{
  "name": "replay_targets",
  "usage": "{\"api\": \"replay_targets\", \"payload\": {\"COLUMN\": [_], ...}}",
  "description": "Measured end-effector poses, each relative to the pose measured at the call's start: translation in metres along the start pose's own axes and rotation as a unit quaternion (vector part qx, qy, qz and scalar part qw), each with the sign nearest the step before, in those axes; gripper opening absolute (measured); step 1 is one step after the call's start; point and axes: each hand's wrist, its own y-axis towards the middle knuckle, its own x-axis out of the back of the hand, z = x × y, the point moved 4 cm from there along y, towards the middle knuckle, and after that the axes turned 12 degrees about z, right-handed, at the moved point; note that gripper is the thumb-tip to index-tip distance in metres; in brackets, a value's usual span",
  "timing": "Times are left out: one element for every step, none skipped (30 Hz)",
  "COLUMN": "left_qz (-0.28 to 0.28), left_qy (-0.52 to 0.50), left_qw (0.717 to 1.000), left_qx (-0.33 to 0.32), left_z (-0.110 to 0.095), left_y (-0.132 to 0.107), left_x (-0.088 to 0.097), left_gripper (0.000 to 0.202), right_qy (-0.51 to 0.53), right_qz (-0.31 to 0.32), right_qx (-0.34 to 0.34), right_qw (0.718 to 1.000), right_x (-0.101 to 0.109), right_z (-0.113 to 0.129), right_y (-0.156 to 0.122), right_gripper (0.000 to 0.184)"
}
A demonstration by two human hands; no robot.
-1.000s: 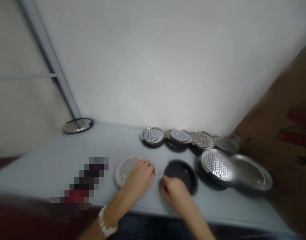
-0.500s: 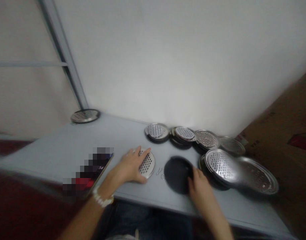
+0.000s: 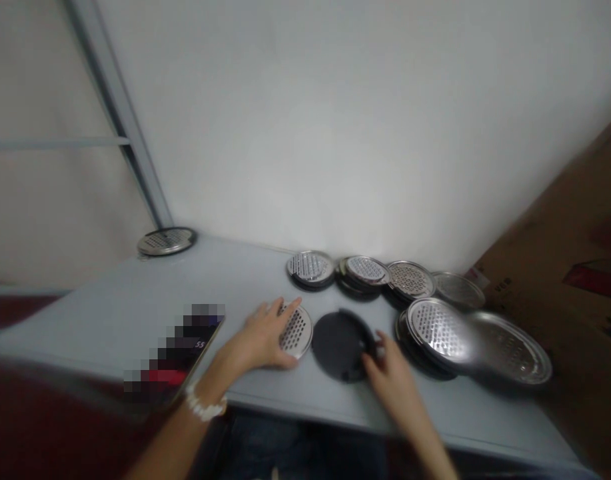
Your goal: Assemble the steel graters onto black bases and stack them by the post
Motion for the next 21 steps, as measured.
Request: {"api": "replay_targets", "payload": {"left_qz": [-0.010,-0.021,-0.033,-0.044,-0.050,-0.053,-0.053,-0.051,-0.047,-0.044,-0.043,-0.047,-0.056,-0.070,-0.085,-0.099,-0.111,-0.120,-0.128,-0.137,-0.147], "left_qy": [-0.005,-0.012,-0.019,-0.026,-0.030,-0.031,-0.029,-0.026,-0.022,-0.019,-0.017,-0.017,-0.018,-0.023,-0.034,-0.051,-0.074,-0.097,-0.118,-0.136,-0.150], "left_qw": [1.000,0.999,0.999,0.998,0.997,0.997,0.998,0.998,0.999,0.999,0.999,0.998,0.997,0.996,0.994,0.992,0.990,0.987,0.984,0.981,0.978], "left_qx": [-0.011,-0.022,-0.032,-0.039,-0.040,-0.037,-0.029,-0.016,0.000,0.016,0.029,0.038,0.045,0.050,0.052,0.053,0.048,0.037,0.023,0.008,-0.003], "left_z": [0.001,0.002,0.004,0.006,0.008,0.011,0.013,0.015,0.017,0.018,0.018,0.018,0.018,0.018,0.018,0.019,0.020,0.022,0.023,0.024,0.026], "left_y": [0.000,0.000,0.000,0.000,0.000,0.001,0.002,0.003,0.004,0.004,0.004,0.003,0.002,0.000,-0.001,-0.003,-0.004,-0.004,-0.004,-0.004,-0.003], "left_x": [0.001,0.003,0.004,0.004,0.004,0.003,0.002,0.001,0.001,0.000,0.001,0.003,0.005,0.009,0.013,0.016,0.019,0.021,0.023,0.025,0.027], "left_gripper": [0.120,0.115,0.109,0.103,0.100,0.098,0.098,0.100,0.103,0.107,0.109,0.110,0.109,0.106,0.101,0.094,0.086,0.076,0.066,0.057,0.051], "right_qy": [0.016,0.031,0.045,0.059,0.074,0.089,0.102,0.113,0.122,0.128,0.132,0.135,0.139,0.147,0.157,0.171,0.186,0.202,0.214,0.219,0.219], "right_qz": [-0.002,-0.004,-0.006,-0.008,-0.012,-0.016,-0.023,-0.029,-0.035,-0.040,-0.044,-0.045,-0.044,-0.040,-0.033,-0.026,-0.018,-0.012,-0.009,-0.008,-0.008], "right_qx": [-0.006,-0.009,-0.011,-0.010,-0.010,-0.009,-0.007,-0.007,-0.006,-0.007,-0.011,-0.018,-0.027,-0.038,-0.050,-0.059,-0.065,-0.068,-0.068,-0.068,-0.068], "right_qw": [1.000,0.999,0.999,0.998,0.997,0.996,0.994,0.993,0.992,0.991,0.990,0.990,0.989,0.988,0.986,0.983,0.980,0.977,0.975,0.973,0.973], "right_x": [0.000,0.001,0.003,0.005,0.007,0.010,0.012,0.015,0.017,0.019,0.020,0.021,0.021,0.021,0.020,0.019,0.017,0.016,0.014,0.012,0.010], "right_z": [0.000,0.000,0.002,0.004,0.007,0.011,0.015,0.019,0.023,0.026,0.028,0.029,0.029,0.027,0.025,0.021,0.017,0.013,0.008,0.004,0.000], "right_y": [0.000,0.000,-0.001,-0.002,-0.003,-0.004,-0.006,-0.007,-0.008,-0.009,-0.009,-0.009,-0.009,-0.008,-0.007,-0.006,-0.005,-0.003,-0.002,0.000,0.001], "right_gripper": [0.058,0.058,0.058,0.058,0.059,0.059,0.061,0.062,0.064,0.065,0.066,0.068,0.070,0.073,0.076,0.079,0.081,0.080,0.078,0.075,0.072]}}
